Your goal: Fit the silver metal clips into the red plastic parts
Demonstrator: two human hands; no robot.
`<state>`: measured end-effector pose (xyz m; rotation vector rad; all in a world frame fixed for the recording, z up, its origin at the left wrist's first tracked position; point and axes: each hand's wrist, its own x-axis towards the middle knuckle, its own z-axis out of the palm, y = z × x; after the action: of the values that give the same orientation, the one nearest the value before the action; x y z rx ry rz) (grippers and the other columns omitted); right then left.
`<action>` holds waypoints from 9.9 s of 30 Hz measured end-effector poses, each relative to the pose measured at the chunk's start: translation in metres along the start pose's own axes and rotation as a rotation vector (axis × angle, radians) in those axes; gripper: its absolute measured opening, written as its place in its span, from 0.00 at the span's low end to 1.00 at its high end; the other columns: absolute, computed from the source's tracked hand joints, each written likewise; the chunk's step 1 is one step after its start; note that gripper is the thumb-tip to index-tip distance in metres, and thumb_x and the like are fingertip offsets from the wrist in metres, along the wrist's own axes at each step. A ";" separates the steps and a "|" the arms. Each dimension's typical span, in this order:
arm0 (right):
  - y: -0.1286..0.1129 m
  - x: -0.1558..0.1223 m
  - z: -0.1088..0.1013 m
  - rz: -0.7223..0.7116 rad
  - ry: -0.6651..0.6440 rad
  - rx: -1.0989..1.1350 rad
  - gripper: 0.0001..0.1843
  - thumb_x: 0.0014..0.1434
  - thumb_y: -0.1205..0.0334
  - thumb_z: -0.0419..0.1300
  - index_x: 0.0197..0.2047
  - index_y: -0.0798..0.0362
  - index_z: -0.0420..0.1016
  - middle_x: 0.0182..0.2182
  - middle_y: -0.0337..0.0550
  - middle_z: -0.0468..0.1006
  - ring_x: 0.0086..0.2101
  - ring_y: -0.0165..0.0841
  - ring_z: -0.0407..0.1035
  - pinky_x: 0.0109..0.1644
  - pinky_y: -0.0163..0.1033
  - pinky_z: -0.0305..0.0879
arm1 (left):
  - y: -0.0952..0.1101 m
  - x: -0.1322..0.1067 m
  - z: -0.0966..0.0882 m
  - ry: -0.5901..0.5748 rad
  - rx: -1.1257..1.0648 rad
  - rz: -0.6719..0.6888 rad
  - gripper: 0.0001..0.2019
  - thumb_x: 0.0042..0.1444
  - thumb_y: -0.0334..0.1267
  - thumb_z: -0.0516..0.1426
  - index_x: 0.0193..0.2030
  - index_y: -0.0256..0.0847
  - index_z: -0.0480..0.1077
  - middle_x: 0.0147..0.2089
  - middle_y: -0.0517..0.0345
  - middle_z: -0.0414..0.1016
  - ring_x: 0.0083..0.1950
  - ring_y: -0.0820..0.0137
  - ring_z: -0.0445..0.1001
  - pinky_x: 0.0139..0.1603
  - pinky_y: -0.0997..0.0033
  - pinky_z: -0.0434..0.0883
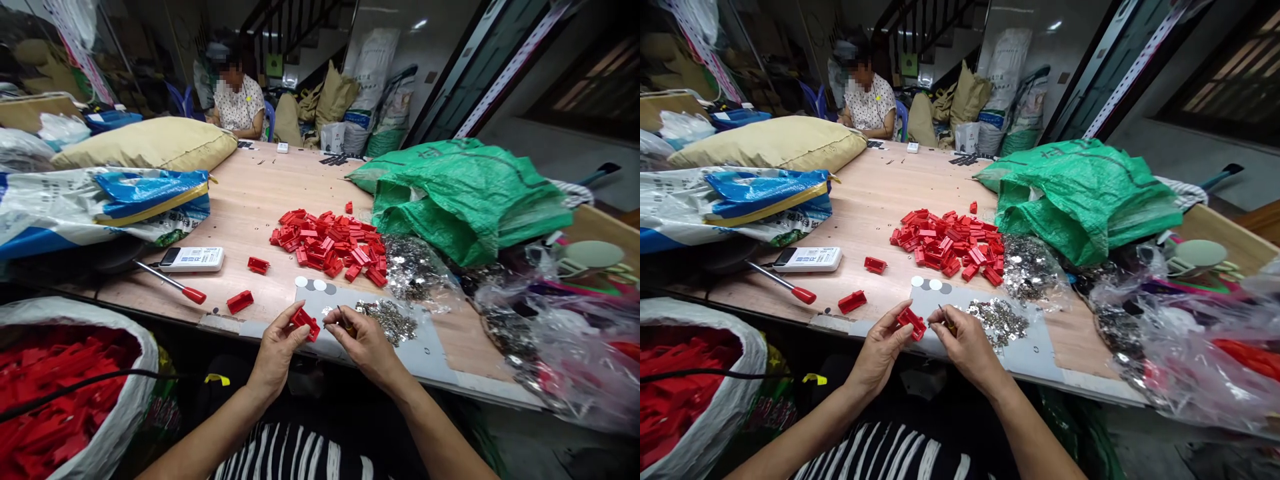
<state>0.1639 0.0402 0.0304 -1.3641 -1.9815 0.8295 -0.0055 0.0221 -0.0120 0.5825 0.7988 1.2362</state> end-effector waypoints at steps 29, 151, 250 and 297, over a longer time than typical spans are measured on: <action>0.019 -0.030 0.010 -0.021 -0.007 0.003 0.16 0.66 0.62 0.50 0.54 0.46 0.69 0.40 0.44 0.71 0.42 0.35 0.67 0.48 0.41 0.64 | 0.004 0.007 -0.007 -0.176 0.465 0.207 0.17 0.48 0.32 0.64 0.45 0.41 0.69 0.45 0.54 0.75 0.44 0.66 0.75 0.48 0.67 0.70; 0.023 -0.011 0.009 0.092 0.009 0.128 0.14 0.64 0.53 0.49 0.43 0.51 0.72 0.39 0.43 0.74 0.41 0.35 0.69 0.45 0.39 0.64 | 0.014 0.021 -0.012 -0.291 0.620 0.184 0.16 0.48 0.34 0.64 0.45 0.39 0.69 0.42 0.54 0.76 0.41 0.69 0.73 0.44 0.71 0.69; 0.020 0.126 0.042 0.072 -0.013 -0.475 0.18 0.62 0.65 0.53 0.55 0.52 0.69 0.50 0.50 0.70 0.48 0.37 0.68 0.50 0.38 0.63 | 0.018 0.011 -0.033 0.347 0.223 0.313 0.26 0.49 0.37 0.64 0.55 0.51 0.65 0.70 0.55 0.49 0.58 0.62 0.69 0.53 0.69 0.68; 0.048 -0.084 -0.026 0.305 0.266 -0.496 0.10 0.61 0.62 0.52 0.42 0.46 0.74 0.40 0.41 0.77 0.38 0.36 0.73 0.39 0.40 0.67 | 0.011 -0.020 -0.003 -0.075 0.361 -0.021 0.16 0.42 0.36 0.68 0.38 0.39 0.70 0.33 0.59 0.79 0.32 0.71 0.75 0.37 0.73 0.73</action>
<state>0.2372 -0.0215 0.0001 -1.9804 -1.8600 0.2552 -0.0166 0.0058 -0.0012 0.9054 0.9696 1.0501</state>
